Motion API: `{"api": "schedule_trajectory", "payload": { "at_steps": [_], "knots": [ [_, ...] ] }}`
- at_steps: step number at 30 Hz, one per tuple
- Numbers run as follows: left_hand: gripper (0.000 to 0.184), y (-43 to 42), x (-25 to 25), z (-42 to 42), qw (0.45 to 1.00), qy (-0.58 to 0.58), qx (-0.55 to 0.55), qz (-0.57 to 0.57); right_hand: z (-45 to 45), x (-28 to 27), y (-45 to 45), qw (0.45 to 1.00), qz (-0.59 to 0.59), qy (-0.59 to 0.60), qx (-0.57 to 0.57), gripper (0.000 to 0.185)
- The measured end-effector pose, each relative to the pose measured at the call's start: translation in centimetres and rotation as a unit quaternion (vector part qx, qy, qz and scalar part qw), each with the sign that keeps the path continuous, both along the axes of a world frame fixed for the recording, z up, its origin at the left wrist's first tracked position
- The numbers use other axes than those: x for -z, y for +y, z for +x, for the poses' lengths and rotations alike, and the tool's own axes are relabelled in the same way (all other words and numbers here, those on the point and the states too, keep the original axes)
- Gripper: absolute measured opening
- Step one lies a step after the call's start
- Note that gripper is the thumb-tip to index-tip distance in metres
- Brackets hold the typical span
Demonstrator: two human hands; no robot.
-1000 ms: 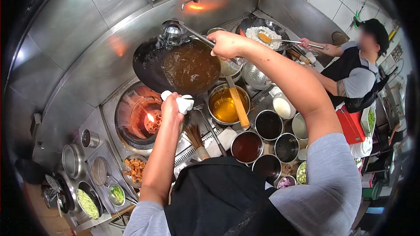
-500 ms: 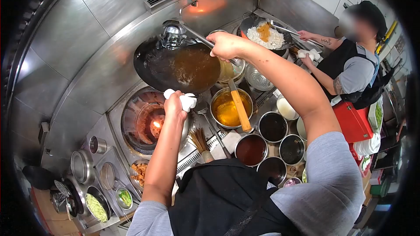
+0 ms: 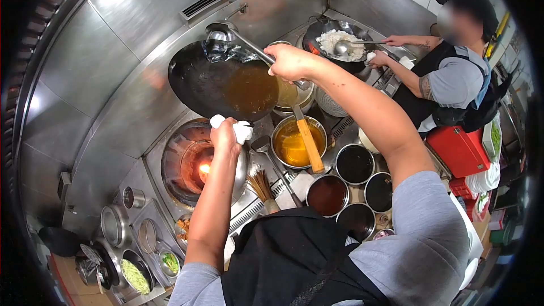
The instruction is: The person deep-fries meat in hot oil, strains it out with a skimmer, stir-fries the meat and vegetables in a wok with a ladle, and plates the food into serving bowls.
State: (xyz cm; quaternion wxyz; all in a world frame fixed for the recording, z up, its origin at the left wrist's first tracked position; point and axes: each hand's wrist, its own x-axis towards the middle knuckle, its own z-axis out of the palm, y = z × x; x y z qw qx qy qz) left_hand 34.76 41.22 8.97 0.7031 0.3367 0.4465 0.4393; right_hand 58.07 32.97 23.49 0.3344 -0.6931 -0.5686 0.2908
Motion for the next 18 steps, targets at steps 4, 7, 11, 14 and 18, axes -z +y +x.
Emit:
{"api": "schedule_trajectory", "payload": {
  "at_steps": [4,7,11,14,18],
  "knots": [
    [0.017,-0.6,-1.0,0.7,0.997,0.044,0.001,0.058,0.4,0.2,-1.1,0.999,0.006,0.039,0.024,0.043],
    [0.019,-0.7,-1.5,1.3,0.991,0.086,0.006,0.099,0.7,0.6,-2.1,0.998,0.005,0.05,0.027,0.064],
    [0.02,-1.0,-1.5,2.1,0.973,0.153,0.007,0.172,0.8,1.0,-3.9,0.994,0.032,0.083,0.068,0.066],
    [0.021,0.1,0.8,2.6,0.943,0.187,0.023,0.272,0.7,1.5,-5.9,0.99,0.053,0.104,0.08,0.068],
    [0.032,0.3,1.3,3.2,0.844,0.356,-0.028,0.399,1.4,3.4,-7.9,0.977,0.112,0.137,0.123,0.069]
  ]
}}
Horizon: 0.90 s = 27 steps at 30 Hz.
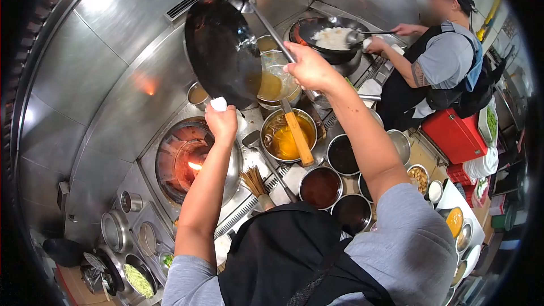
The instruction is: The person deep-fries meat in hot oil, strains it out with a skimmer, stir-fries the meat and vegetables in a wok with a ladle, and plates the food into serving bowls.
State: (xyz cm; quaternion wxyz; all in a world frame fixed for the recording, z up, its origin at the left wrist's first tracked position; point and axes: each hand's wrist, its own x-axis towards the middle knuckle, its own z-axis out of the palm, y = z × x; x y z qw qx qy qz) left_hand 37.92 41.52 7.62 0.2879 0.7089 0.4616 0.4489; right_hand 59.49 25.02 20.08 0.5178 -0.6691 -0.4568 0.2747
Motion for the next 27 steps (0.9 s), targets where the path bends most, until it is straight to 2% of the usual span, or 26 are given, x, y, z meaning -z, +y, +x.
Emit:
{"api": "schedule_trajectory", "payload": {
  "at_steps": [1,2,4,5,8,11,14,18,22,27],
  "knots": [
    [0.041,-0.3,-0.3,0.0,0.998,0.06,-0.005,0.026,0.3,0.3,-0.7,1.0,0.016,-0.011,0.012,0.068],
    [0.041,-0.6,-0.6,0.2,0.998,0.06,-0.006,0.025,0.6,0.6,-1.5,1.0,0.016,-0.011,0.011,0.068],
    [0.047,-1.1,-1.1,0.6,0.986,0.134,-0.007,0.097,0.0,0.4,-3.9,0.995,0.031,0.089,0.047,0.069],
    [0.052,-1.1,-1.3,0.6,0.978,0.167,0.011,0.12,0.0,0.7,-5.0,0.995,0.032,0.087,0.045,0.069],
    [0.051,-2.9,-3.6,1.0,0.977,0.193,0.026,0.091,0.2,1.6,-8.1,0.985,0.06,0.148,0.069,0.07],
    [0.051,-2.0,-2.5,0.9,0.968,0.221,0.05,0.11,0.8,3.8,-10.6,0.968,0.059,0.205,0.134,0.072],
    [0.057,-2.0,-2.6,0.7,0.959,0.249,0.056,0.126,0.8,5.9,-12.2,0.96,0.067,0.232,0.138,0.076],
    [0.056,-1.4,-2.9,0.5,0.95,0.27,0.069,0.142,-0.6,6.4,-13.1,0.963,0.058,0.211,0.16,0.076],
    [0.047,-0.6,-4.0,0.7,0.951,0.286,0.059,0.102,-2.1,7.4,-12.4,0.948,0.072,0.256,0.177,0.071],
    [0.059,-0.2,-4.7,0.3,0.952,0.274,0.066,0.123,-2.7,8.1,-11.4,0.962,0.056,0.2,0.178,0.069]
  ]
}}
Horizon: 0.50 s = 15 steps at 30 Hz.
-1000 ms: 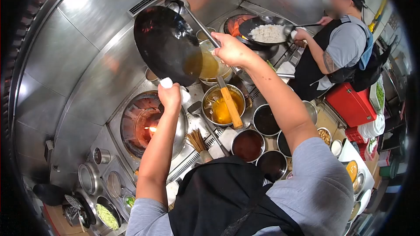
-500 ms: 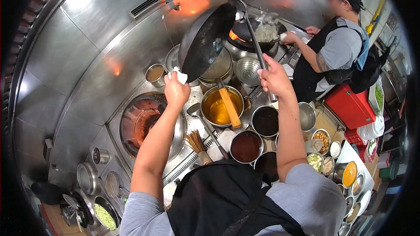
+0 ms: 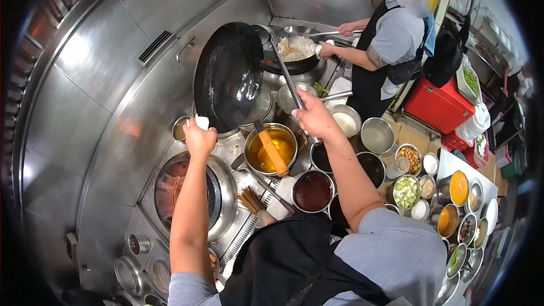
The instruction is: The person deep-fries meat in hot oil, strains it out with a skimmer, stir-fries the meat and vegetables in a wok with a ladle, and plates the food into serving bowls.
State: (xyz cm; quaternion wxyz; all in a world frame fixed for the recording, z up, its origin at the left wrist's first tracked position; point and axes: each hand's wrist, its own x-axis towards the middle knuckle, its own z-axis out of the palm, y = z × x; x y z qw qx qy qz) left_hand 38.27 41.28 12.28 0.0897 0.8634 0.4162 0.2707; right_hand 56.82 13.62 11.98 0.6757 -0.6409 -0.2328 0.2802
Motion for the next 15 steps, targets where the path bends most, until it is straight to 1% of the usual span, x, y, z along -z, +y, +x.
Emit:
{"api": "schedule_trajectory", "payload": {
  "at_steps": [5,7,8,9,10,11,12,13,14,15],
  "knots": [
    [0.06,1.2,1.7,-0.5,0.999,0.001,-0.03,-0.025,-1.1,0.7,0.2,1.0,-0.017,0.003,0.004,0.071],
    [0.06,0.2,1.4,-0.5,1.0,-0.019,-0.016,-0.005,-1.8,0.6,0.2,0.999,-0.016,-0.029,0.019,0.07],
    [0.061,-0.2,1.5,-0.4,0.999,-0.034,-0.007,0.005,-1.7,1.3,0.1,0.998,-0.043,-0.043,0.014,0.07],
    [0.064,-0.1,2.1,-0.6,0.999,-0.036,0.001,0.019,-2.3,1.2,0.0,0.995,-0.053,-0.073,0.036,0.07],
    [0.066,0.1,3.2,-0.5,0.998,-0.042,-0.007,0.046,-3.1,-0.5,-0.6,0.992,-0.116,-0.038,0.023,0.07],
    [0.068,1.1,5.0,-0.8,0.995,-0.059,0.012,0.084,-2.7,3.0,0.3,0.975,-0.1,-0.177,0.086,0.069],
    [0.067,1.3,4.8,-1.0,0.997,-0.064,0.033,0.031,-3.1,2.5,-0.1,0.982,-0.12,-0.134,0.061,0.068],
    [0.065,0.8,4.8,-1.1,0.995,-0.08,0.039,0.032,-4.4,-0.8,-1.3,0.982,-0.129,-0.132,0.047,0.066],
    [0.058,2.2,6.3,-0.8,0.994,-0.093,0.042,0.04,-4.1,1.3,-1.0,0.971,-0.145,-0.177,0.071,0.068],
    [0.055,1.8,6.3,-0.8,0.992,-0.111,0.049,0.031,-4.3,1.9,-1.3,0.96,-0.15,-0.221,0.086,0.069]
  ]
}}
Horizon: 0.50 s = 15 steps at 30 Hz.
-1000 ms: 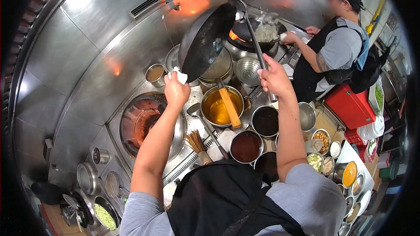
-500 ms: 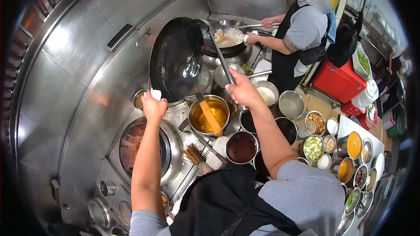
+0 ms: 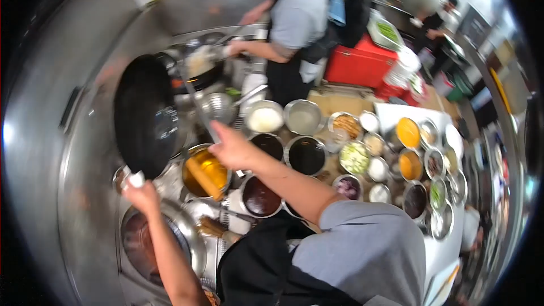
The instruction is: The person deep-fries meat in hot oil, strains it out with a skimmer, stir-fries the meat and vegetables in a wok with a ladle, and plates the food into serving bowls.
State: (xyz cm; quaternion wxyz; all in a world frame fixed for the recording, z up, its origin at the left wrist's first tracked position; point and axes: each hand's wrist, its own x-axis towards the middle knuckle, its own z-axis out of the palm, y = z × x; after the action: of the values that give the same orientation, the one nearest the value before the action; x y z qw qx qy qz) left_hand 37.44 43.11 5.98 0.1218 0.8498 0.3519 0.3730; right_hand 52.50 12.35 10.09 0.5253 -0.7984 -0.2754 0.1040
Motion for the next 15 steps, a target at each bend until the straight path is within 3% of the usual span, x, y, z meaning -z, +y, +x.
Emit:
{"api": "schedule_trajectory", "payload": {
  "at_steps": [2,6,9,12,14,15],
  "knots": [
    [0.053,-1.2,-0.6,-0.2,1.0,-0.006,0.0,0.023,-0.7,-0.8,-1.0,0.998,0.054,0.041,-0.012,0.071],
    [0.054,1.8,0.9,-0.1,0.994,-0.042,-0.034,0.098,-1.4,-1.6,0.3,0.997,0.034,0.072,-0.009,0.071],
    [0.053,2.1,-0.8,-1.2,0.995,-0.047,0.003,0.092,-1.0,-1.7,3.3,0.995,0.085,0.05,-0.021,0.071],
    [0.048,3.4,-1.6,-2.6,0.995,-0.036,-0.088,0.037,-1.1,-4.2,5.6,0.994,0.03,0.077,-0.066,0.072],
    [0.045,3.7,-2.4,-4.1,0.981,-0.15,-0.086,-0.085,1.3,-3.6,8.6,0.986,0.108,0.006,-0.123,0.068],
    [0.037,3.9,-2.9,-5.0,0.968,-0.177,-0.092,-0.155,1.6,-5.2,8.3,0.992,0.05,-0.099,-0.06,0.061]
  ]
}}
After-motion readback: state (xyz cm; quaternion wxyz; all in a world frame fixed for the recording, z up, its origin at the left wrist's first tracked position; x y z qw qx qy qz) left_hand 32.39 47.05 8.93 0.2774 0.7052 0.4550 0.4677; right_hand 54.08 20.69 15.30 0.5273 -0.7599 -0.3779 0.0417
